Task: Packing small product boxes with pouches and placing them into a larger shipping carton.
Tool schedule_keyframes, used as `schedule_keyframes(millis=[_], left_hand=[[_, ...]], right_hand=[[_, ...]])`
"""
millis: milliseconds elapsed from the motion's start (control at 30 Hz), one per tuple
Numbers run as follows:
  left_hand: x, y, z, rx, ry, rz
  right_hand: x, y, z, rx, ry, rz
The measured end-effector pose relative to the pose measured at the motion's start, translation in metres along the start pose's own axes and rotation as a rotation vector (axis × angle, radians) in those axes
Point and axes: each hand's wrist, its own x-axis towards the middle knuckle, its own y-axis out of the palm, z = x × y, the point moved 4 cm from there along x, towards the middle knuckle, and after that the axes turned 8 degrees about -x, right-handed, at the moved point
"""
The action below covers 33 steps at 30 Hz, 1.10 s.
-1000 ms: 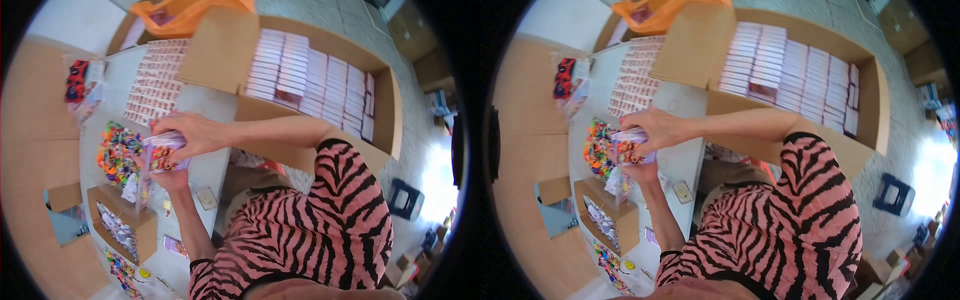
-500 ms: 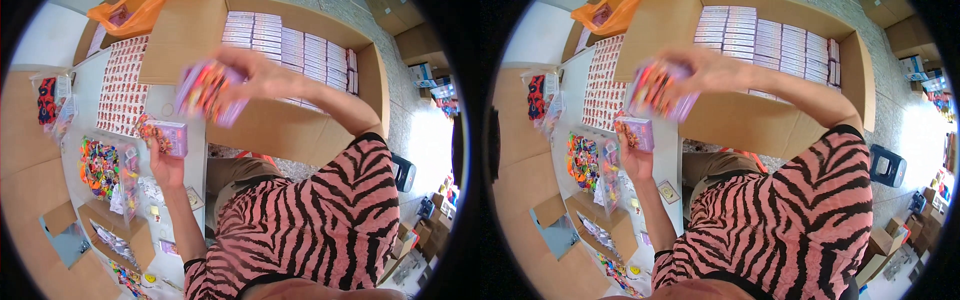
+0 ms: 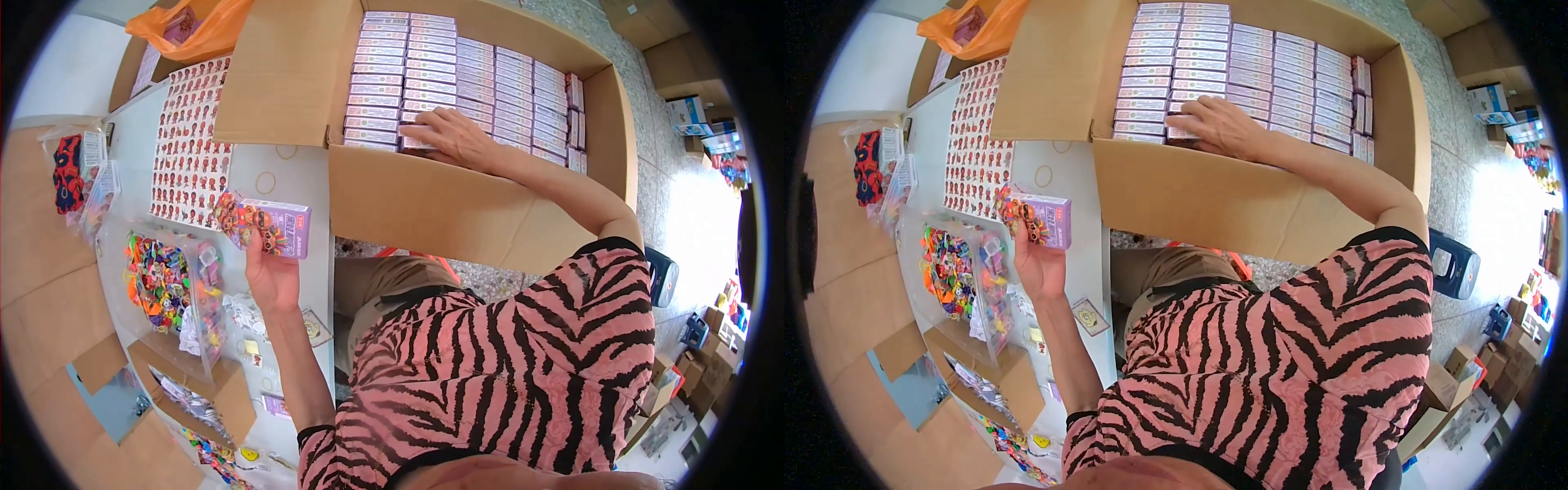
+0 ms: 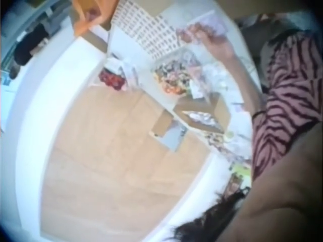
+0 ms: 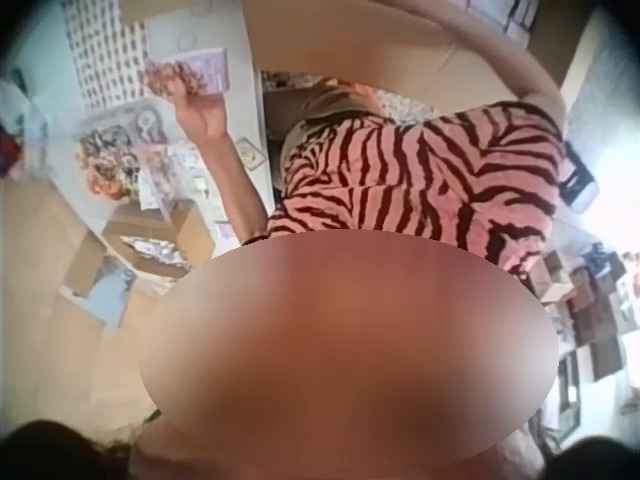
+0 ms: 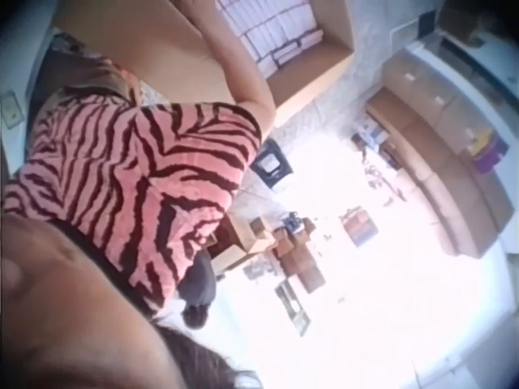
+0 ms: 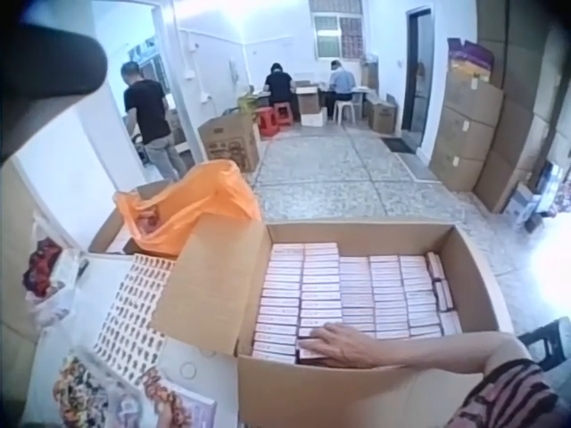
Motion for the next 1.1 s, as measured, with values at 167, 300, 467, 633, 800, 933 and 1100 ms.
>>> schedule_keyframes(millis=[167, 300, 467, 633, 800, 933, 1100], left_hand=[[-0.007, 0.002, -0.001, 0.060, 0.030, -0.020], [-0.007, -0.002, -0.001, 0.077, 0.020, -0.015], [-0.014, 0.005, 0.002, 0.159, 0.043, -0.029], [-0.010, 0.036, 0.019, 0.308, 0.030, 0.051], [0.025, 0.093, 0.045, 0.641, 0.010, 0.183], [0.062, 0.140, 0.079, 0.933, 0.083, 0.415], [0.080, 0.154, 0.130, 1.546, -0.094, 0.878]], right_hand=[[0.001, 0.005, 0.005, -0.216, -0.049, -0.071], [0.005, 0.023, 0.005, -0.322, -0.059, -0.060], [0.010, 0.017, 0.006, -0.332, -0.049, -0.108], [0.006, 0.025, 0.001, -0.196, 0.002, -0.087], [0.005, 0.019, -0.005, 0.034, 0.015, -0.062], [0.007, 0.015, -0.005, 0.109, 0.014, -0.102], [0.011, 0.021, -0.005, 0.076, 0.060, -0.236]])
